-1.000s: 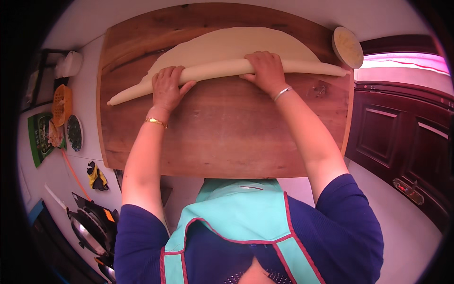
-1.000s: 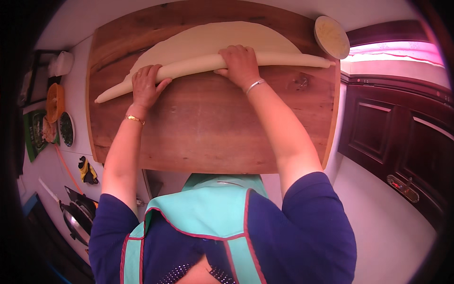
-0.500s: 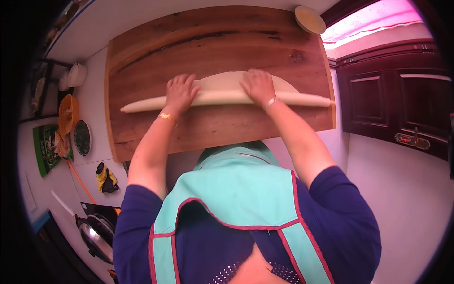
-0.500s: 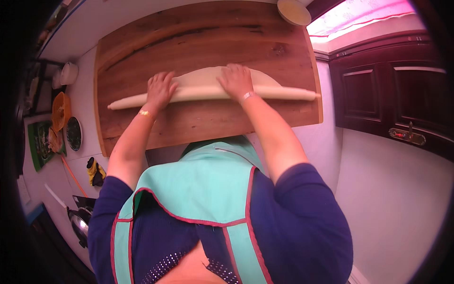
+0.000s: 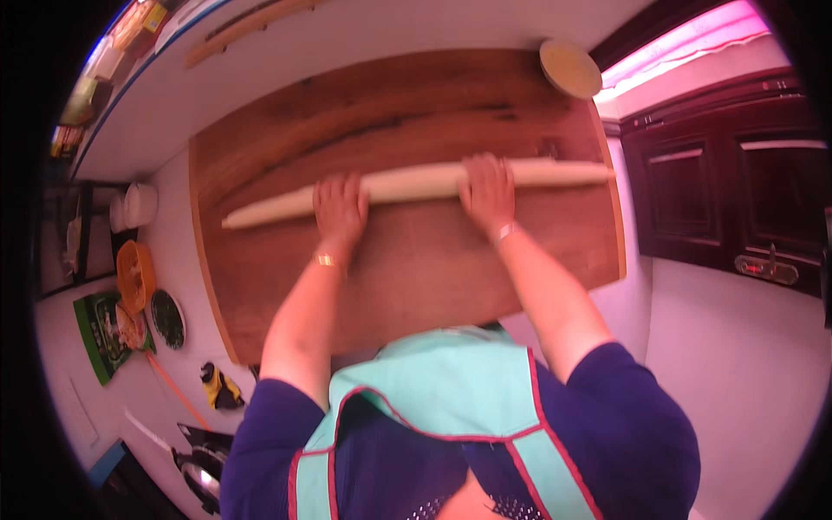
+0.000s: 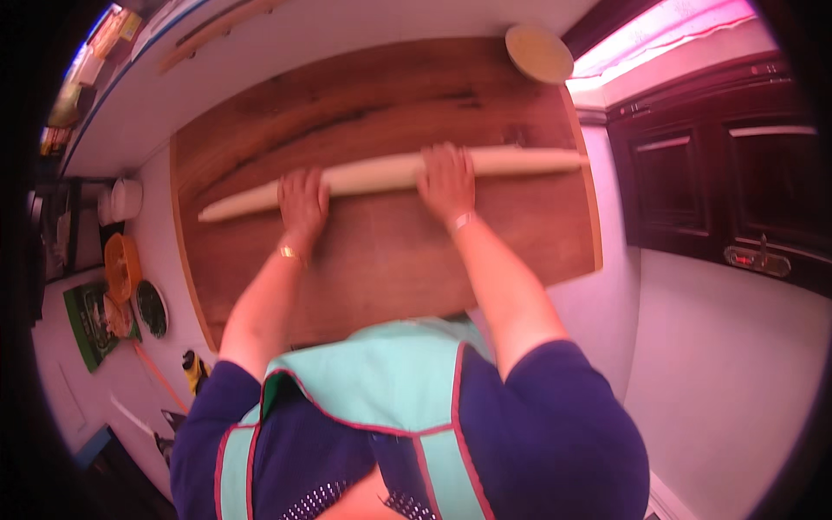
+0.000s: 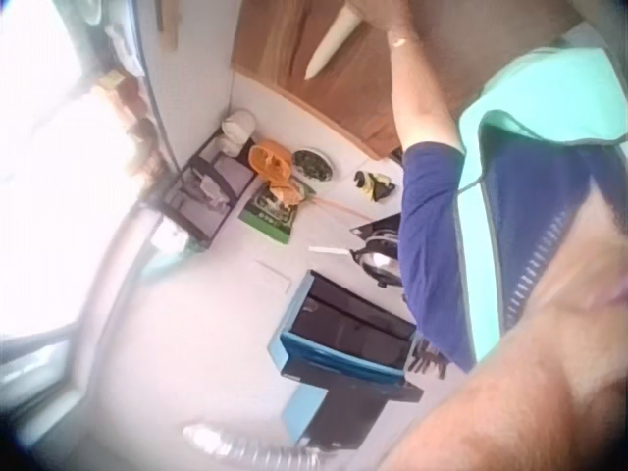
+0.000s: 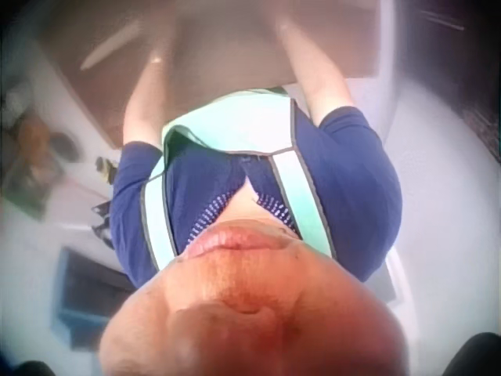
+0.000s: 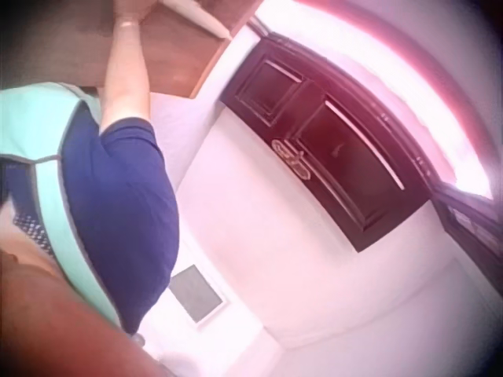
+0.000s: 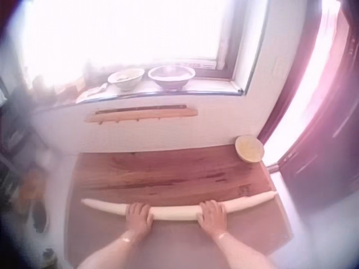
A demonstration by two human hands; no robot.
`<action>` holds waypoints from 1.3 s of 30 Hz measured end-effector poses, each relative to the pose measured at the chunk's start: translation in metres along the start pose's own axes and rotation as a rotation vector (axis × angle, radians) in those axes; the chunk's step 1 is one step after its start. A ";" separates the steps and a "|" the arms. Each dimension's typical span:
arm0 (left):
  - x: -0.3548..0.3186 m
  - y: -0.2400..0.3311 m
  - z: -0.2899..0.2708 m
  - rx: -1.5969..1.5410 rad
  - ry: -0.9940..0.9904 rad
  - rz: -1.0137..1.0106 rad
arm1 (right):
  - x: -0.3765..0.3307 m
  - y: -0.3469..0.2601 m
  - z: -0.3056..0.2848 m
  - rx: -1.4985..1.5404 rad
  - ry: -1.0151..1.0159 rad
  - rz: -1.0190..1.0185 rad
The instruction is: The person rolls out a large piece of dough with a long rolling pin on a wooden board, applying flour and wrapping the dough around the pin multiple times to flatten it.
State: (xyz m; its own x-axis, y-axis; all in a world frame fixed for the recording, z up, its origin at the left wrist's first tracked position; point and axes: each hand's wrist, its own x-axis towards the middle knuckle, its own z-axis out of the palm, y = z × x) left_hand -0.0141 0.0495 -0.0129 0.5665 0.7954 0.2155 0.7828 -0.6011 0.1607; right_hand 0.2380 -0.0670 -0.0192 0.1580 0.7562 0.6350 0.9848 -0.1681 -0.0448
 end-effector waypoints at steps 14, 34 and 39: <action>0.124 -0.094 0.014 0.170 0.314 0.033 | 0.107 0.072 0.073 -0.073 -0.166 0.153; -0.125 -0.082 -0.035 -0.020 -0.016 -0.006 | -0.121 -0.036 -0.098 -0.073 -0.362 0.299; -0.094 0.001 -0.031 -0.174 0.089 0.195 | -0.049 -0.121 -0.089 0.116 -0.473 0.282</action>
State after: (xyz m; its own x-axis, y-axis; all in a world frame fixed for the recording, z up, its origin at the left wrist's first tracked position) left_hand -0.0743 -0.0278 -0.0035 0.6716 0.6578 0.3410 0.6008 -0.7528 0.2689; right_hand 0.1048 -0.1405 0.0238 0.4050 0.8979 0.1723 0.8972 -0.3540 -0.2640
